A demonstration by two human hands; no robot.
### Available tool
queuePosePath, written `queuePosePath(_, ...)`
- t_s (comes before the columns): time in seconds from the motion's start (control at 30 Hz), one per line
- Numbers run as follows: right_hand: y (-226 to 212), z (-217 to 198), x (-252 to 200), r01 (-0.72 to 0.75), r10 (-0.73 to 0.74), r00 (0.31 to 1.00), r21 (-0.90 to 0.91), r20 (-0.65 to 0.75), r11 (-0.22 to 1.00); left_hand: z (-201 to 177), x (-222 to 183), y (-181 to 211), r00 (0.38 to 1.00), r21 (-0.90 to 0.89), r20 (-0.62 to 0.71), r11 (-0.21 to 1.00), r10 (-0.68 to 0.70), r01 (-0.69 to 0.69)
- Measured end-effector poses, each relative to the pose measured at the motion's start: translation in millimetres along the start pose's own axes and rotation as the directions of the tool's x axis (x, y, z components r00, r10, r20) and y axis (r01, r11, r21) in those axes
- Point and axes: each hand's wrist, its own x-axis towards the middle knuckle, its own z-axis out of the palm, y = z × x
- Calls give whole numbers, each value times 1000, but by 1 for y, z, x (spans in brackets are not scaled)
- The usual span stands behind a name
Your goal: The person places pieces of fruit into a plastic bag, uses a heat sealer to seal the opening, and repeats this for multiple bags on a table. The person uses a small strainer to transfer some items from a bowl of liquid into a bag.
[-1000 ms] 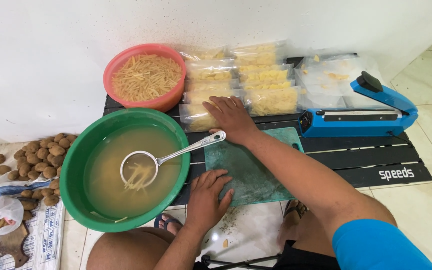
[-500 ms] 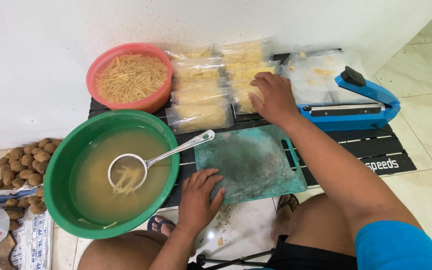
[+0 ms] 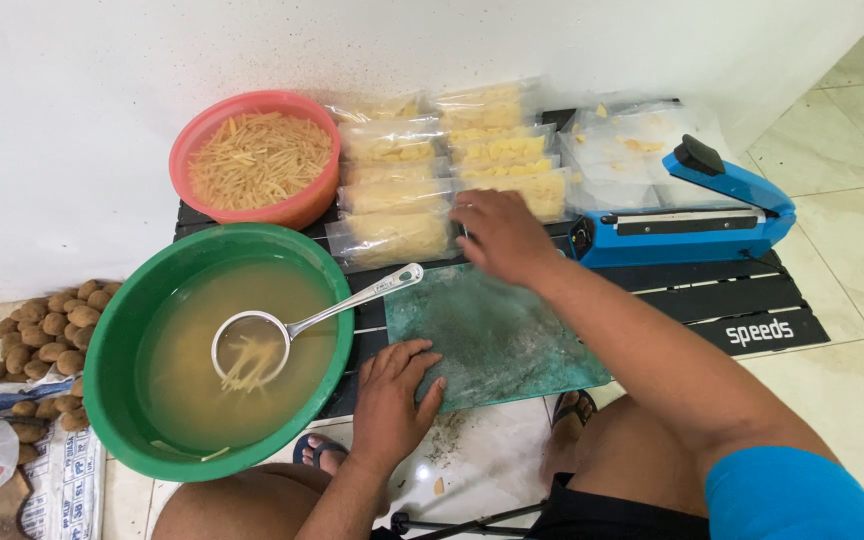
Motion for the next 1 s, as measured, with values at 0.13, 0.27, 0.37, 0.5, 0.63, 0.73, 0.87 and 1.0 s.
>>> queuePosePath(0.13, -35, 36, 17, 203, -199, 978, 59, -63, 977, -1, 1, 2, 1000, 13, 13, 1000, -3, 3)
queuePosePath(0.27, -37, 65, 41, 40, -40, 999, 4, -30, 999, -3, 0, 3, 1000, -10, -12, 1000, 26, -26)
queuePosePath(0.37, -26, 75, 59, -114, 115, 989, -26, 88, 993, -4, 1, 1, 999, -17, -16, 999, 51, -52)
queuePosePath(0.5, -20, 72, 73, -171, 191, 935, -91, 300, 981, -7, 2, 2, 999, -20, 11, 999, 46, -46)
queuePosePath(0.63, -19, 68, 64, -77, 63, 971, 53, 231, 996, -6, 2, 2, 999, -25, -8, 998, 51, -51)
queuePosePath(0.73, -26, 48, 59, -238, 154, 928, 222, 340, 946, -6, 2, 2, 999, -33, 19, 999, 40, -40)
queuePosePath(0.87, -21, 38, 48, -168, 78, 961, 335, 265, 927, -5, 1, 1, 999, -9, 22, 999, 43, -43)
queuePosePath(1.0, -19, 21, 33, -126, 54, 974, 326, 221, 937, -4, 0, 0, 999, -19, 23, 999, 40, -39)
